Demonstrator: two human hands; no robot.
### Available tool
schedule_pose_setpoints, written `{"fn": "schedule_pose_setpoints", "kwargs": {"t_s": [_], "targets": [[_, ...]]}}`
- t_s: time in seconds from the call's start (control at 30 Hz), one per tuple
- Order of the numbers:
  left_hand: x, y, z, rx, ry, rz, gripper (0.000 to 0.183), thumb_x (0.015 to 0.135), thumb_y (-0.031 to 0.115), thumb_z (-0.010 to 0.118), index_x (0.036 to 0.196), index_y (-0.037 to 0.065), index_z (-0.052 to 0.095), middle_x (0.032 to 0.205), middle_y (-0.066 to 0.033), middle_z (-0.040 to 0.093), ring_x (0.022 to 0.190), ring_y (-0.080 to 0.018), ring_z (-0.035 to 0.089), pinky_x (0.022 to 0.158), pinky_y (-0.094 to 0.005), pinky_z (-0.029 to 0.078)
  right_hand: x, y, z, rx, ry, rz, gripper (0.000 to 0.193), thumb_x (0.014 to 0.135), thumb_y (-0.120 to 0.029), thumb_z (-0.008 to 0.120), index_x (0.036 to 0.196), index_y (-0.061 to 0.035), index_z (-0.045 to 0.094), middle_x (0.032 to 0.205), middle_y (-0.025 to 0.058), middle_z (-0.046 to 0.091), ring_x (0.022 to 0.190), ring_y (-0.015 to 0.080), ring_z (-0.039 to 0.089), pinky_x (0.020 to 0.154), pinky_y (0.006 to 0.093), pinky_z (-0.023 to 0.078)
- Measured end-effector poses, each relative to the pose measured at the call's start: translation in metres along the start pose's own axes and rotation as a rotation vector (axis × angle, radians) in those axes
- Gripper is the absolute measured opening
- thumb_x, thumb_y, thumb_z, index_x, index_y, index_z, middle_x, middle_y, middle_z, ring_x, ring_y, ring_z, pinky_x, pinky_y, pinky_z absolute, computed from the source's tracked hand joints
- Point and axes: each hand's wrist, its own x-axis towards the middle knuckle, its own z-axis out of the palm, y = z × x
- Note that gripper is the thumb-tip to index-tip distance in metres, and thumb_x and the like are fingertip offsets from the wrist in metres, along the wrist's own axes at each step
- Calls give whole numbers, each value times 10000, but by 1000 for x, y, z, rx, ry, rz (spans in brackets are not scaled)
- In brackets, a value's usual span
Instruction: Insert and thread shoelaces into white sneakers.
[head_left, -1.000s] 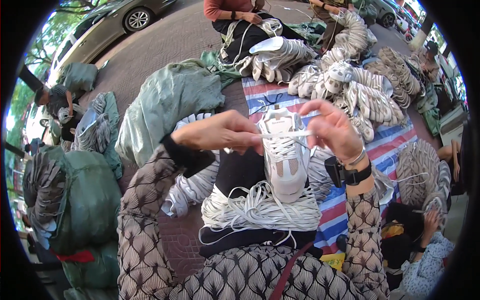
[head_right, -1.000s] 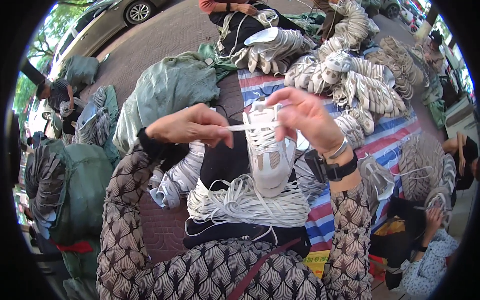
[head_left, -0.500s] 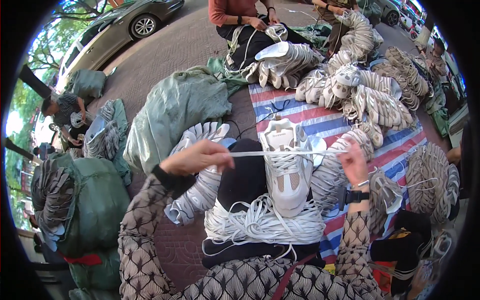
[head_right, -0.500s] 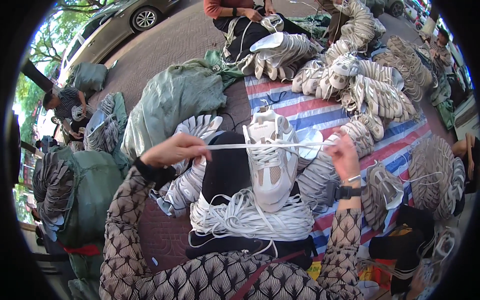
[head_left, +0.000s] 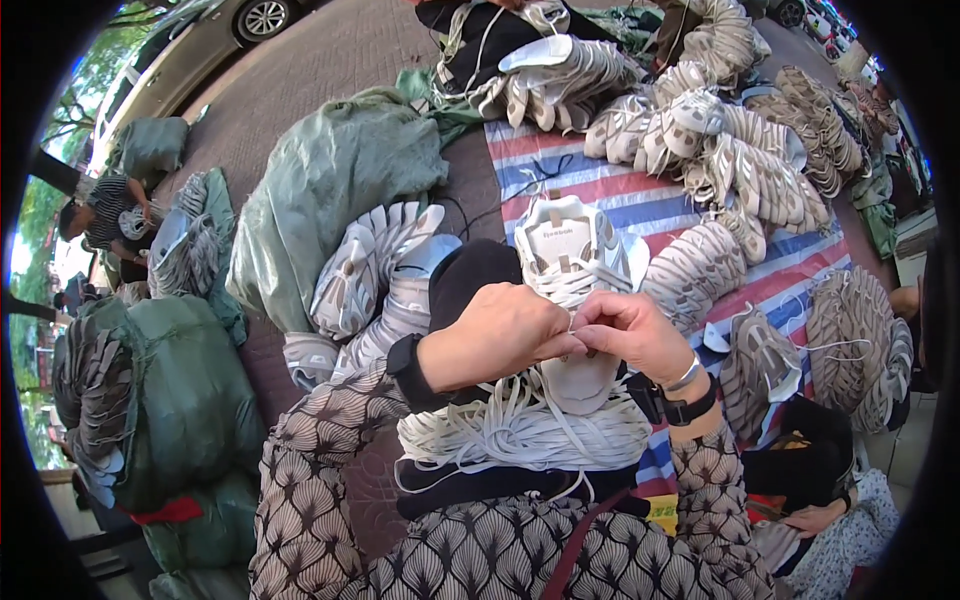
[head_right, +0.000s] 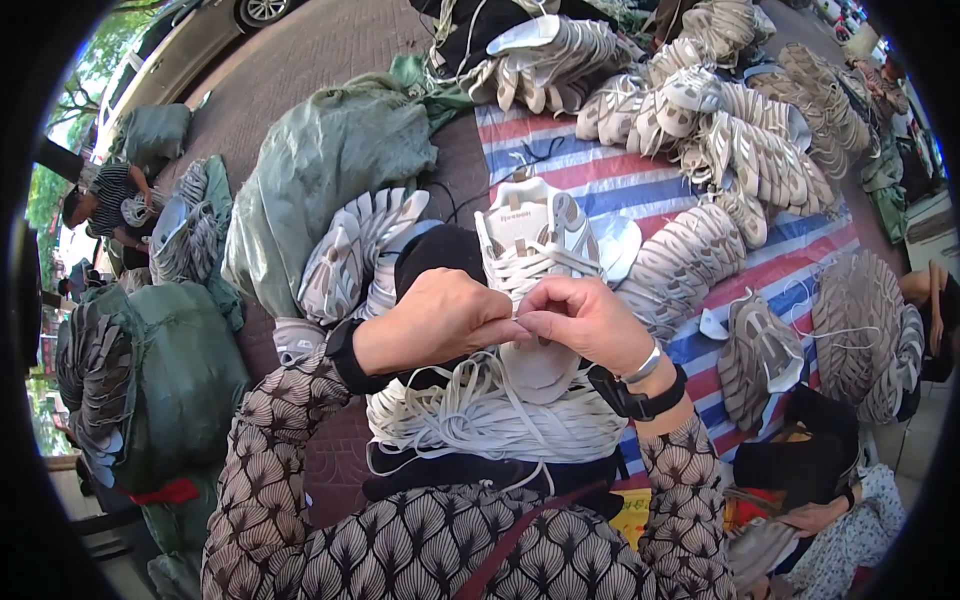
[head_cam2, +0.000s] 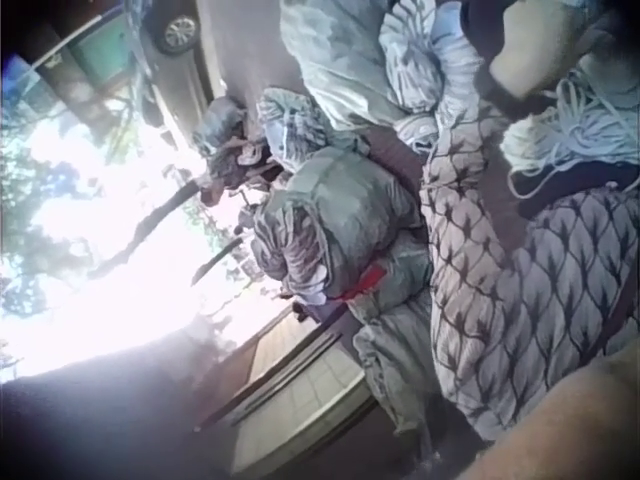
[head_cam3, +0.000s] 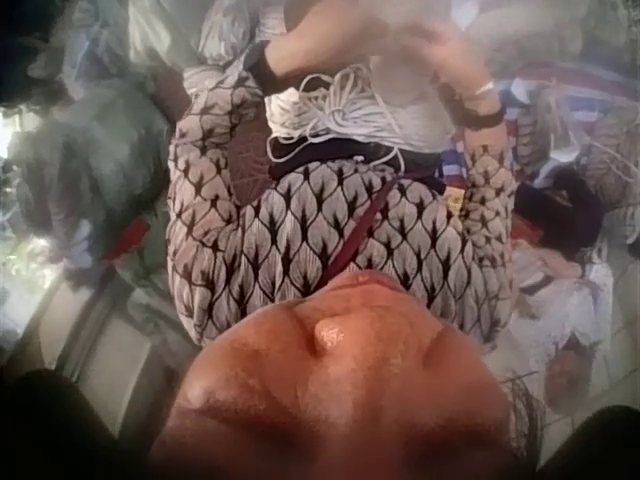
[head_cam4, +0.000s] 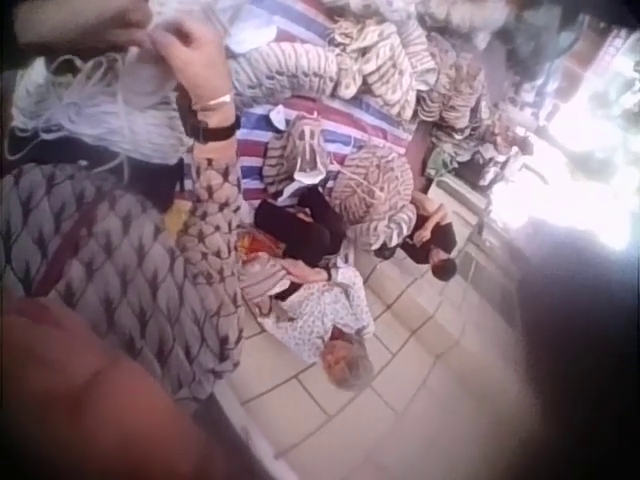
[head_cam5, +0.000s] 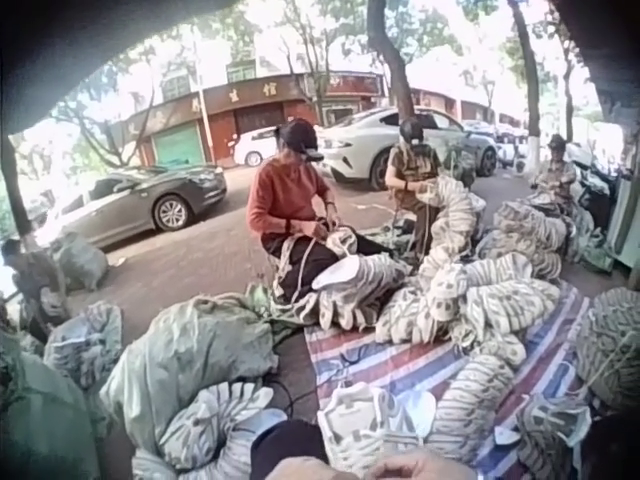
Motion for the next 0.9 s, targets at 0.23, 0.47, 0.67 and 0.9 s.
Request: {"fn": "schedule_pose_setpoints", "kwargs": {"t_s": [0.23,0.47,0.67,0.9], "targets": [[13,-33,16,-126,468,153,139,784,200,654,782,68,610,739,-90,579,756,-295,560,646,-396,423,20,0,-7,-305,382,-123,71,835,-62,642,895,-25,636,767,-25,598,698,40,531,616,206,434],[30,-53,34,95,517,-12,122,714,168,683,805,112,626,817,-32,578,937,-238,530,859,-396,349,44,-11,-16,-1216,491,-372,42,782,-111,608,809,-79,609,760,103,575,684,304,586,585,380,460],[35,-55,36,122,502,-21,116,671,181,707,728,109,635,771,-36,602,921,-236,538,875,-399,340,62,-30,-31,-1289,140,-211,36,769,-90,595,800,-73,601,815,104,574,777,317,584,653,415,460],[35,-56,38,102,528,-39,131,660,184,709,731,108,630,770,-39,610,931,-239,537,869,-395,343,69,-24,-33,-1174,118,-274,63,750,-75,603,773,-26,571,815,129,556,813,333,573,694,415,457]]}}
